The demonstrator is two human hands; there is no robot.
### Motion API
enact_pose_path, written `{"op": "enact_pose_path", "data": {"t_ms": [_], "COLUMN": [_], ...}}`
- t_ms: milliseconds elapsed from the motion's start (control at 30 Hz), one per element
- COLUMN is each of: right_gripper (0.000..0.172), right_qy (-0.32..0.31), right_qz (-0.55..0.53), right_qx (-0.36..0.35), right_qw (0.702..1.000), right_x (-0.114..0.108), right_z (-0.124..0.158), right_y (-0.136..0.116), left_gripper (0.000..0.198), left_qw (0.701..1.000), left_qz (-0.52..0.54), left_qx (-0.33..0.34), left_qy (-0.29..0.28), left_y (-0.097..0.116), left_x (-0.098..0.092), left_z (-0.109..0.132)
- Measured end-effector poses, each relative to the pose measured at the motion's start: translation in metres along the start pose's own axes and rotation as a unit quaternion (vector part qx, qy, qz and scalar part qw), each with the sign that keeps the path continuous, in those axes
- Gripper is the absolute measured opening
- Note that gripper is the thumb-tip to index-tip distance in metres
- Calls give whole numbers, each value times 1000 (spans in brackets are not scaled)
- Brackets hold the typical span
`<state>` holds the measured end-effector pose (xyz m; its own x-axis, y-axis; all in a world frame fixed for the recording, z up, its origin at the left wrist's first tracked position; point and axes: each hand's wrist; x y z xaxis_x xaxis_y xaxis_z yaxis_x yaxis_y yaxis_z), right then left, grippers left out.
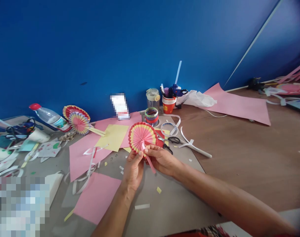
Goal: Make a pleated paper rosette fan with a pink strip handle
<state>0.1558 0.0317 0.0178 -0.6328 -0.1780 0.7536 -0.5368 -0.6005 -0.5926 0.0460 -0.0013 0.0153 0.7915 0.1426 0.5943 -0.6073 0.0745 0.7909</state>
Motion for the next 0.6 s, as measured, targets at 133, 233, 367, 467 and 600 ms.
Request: {"op": "enact_pose_path", "data": {"t_ms": [133, 233, 367, 467, 600], "right_gripper": [24, 23, 22, 19, 9], "right_qy": [11, -3, -8, 8, 3], "right_qz": [15, 52, 135, 167, 202], "right_qx": [-5, -6, -35, -61, -100], "right_qw": [1000, 999, 990, 984, 974], "right_x": [-2, -2, -1, 0, 1], "right_z": [1, 2, 4, 3, 2], "right_y": [-3, -8, -14, -15, -12], "left_gripper": [28, 32, 43, 45, 39], "left_qw": [999, 998, 997, 995, 994], "left_qz": [-33, -52, -66, -92, -108], "left_qx": [16, 28, 28, 34, 35], "left_qy": [-17, -7, 5, 14, 8], "left_y": [7, 13, 14, 10, 4], "left_x": [1, 2, 3, 2, -1], "left_z": [1, 2, 3, 4, 4]}}
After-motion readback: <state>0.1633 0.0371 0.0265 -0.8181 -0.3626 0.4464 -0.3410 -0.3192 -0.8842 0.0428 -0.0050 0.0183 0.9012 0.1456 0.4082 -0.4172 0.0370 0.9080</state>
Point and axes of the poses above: each hand's wrist, its own z-axis away from the middle knuckle, its own x-axis out of the palm, y = z × x
